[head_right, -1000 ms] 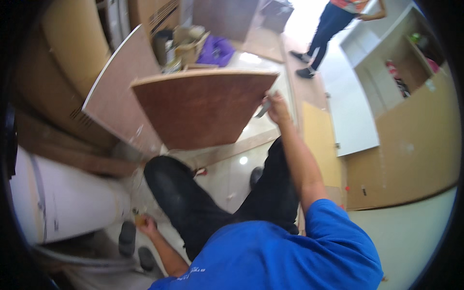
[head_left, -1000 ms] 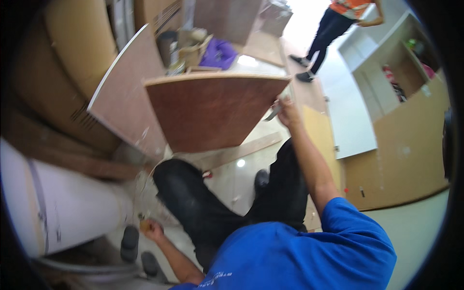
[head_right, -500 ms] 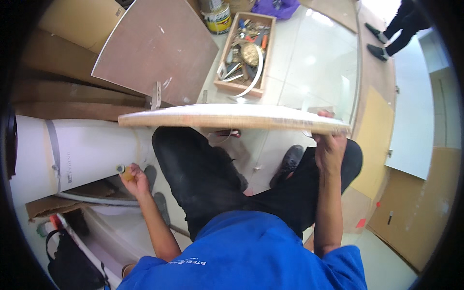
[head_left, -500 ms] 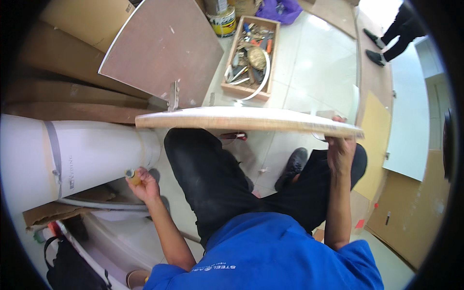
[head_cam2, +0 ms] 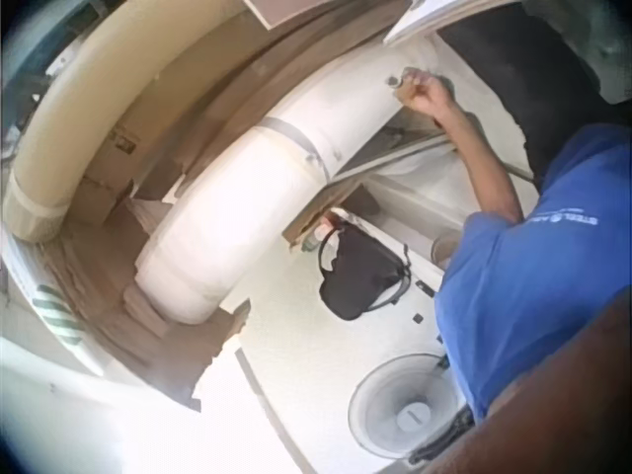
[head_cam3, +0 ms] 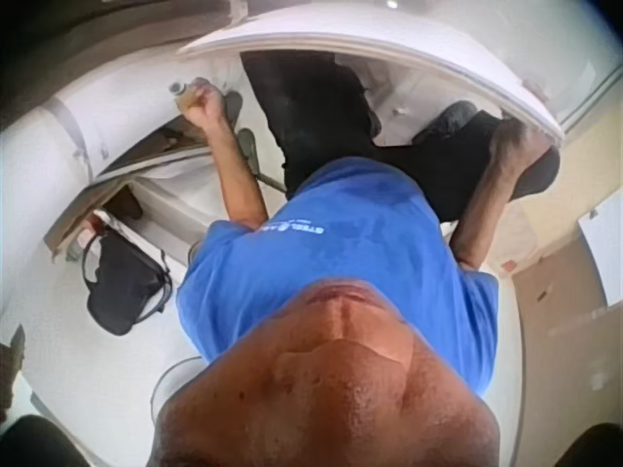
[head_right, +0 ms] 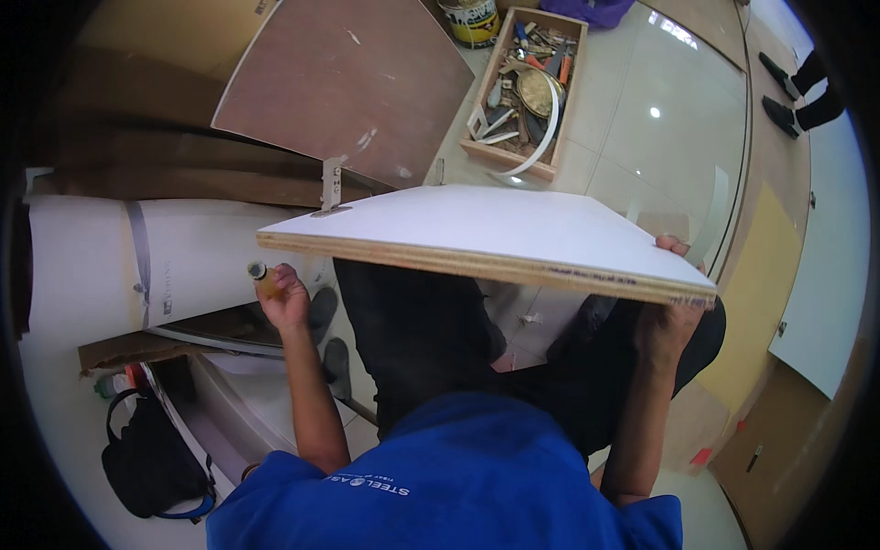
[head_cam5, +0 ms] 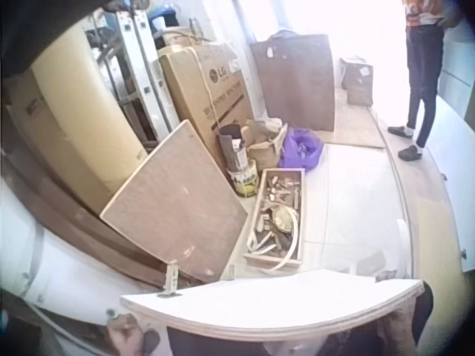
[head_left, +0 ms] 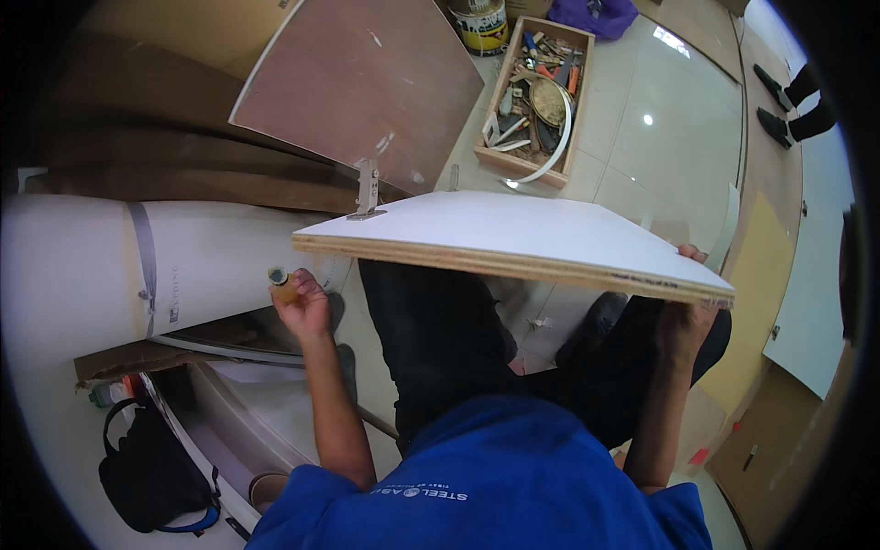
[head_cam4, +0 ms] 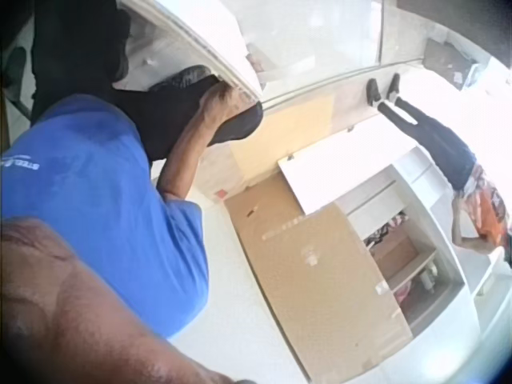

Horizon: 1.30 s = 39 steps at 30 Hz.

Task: The person applies glue to the edge of a wooden board and then presses a white edge banding strip onto it. They use a utility knife to trim the excess banding and continue applying glue to another strip.

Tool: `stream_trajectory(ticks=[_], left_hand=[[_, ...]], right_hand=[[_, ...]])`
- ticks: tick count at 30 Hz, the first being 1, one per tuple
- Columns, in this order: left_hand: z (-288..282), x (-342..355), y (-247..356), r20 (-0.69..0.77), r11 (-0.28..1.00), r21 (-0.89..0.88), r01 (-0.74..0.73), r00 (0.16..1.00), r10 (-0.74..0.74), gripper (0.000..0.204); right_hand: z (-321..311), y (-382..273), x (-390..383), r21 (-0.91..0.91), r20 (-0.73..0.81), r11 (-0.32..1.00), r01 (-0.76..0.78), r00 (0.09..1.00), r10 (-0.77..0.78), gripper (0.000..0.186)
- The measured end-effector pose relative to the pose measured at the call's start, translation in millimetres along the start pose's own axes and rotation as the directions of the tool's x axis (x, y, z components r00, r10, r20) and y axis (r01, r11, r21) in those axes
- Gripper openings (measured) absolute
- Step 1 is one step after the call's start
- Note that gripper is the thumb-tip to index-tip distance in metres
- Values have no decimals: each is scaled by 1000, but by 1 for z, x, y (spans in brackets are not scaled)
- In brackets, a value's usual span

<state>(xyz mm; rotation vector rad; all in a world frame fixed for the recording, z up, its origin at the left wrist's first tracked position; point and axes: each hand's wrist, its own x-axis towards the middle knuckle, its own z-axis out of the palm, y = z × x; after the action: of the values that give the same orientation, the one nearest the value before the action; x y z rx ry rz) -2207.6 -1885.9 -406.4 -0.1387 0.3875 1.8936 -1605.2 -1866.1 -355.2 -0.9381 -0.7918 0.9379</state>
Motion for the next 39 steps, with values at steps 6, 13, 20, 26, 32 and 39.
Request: stream_trajectory(ticks=[6,13,20,26,32,39], left_hand=[[31,12,-7,24,996,77,-46,999,44,48],[124,27,-42,163,977,210,26,985,-62,47],[272,14,-180,394,801,592,-87,898,-194,37],[355,-12,-325,626,629,713,-309,684,-374,31],[390,-30,-415,744,493,666,-559,462,-482,29],[400,-53,-454,770,210,448,-869,256,-584,36]], right_hand=[[14,0,70,-120,-22,985,-125,992,123,36],[20,9,118,-86,4,991,-107,994,108,37],[23,13,123,137,28,976,-169,986,167,29],[32,8,114,205,-30,963,-173,983,183,30],[38,12,118,246,-59,963,-114,989,132,33],[39,13,119,232,-71,963,-135,985,155,31]])
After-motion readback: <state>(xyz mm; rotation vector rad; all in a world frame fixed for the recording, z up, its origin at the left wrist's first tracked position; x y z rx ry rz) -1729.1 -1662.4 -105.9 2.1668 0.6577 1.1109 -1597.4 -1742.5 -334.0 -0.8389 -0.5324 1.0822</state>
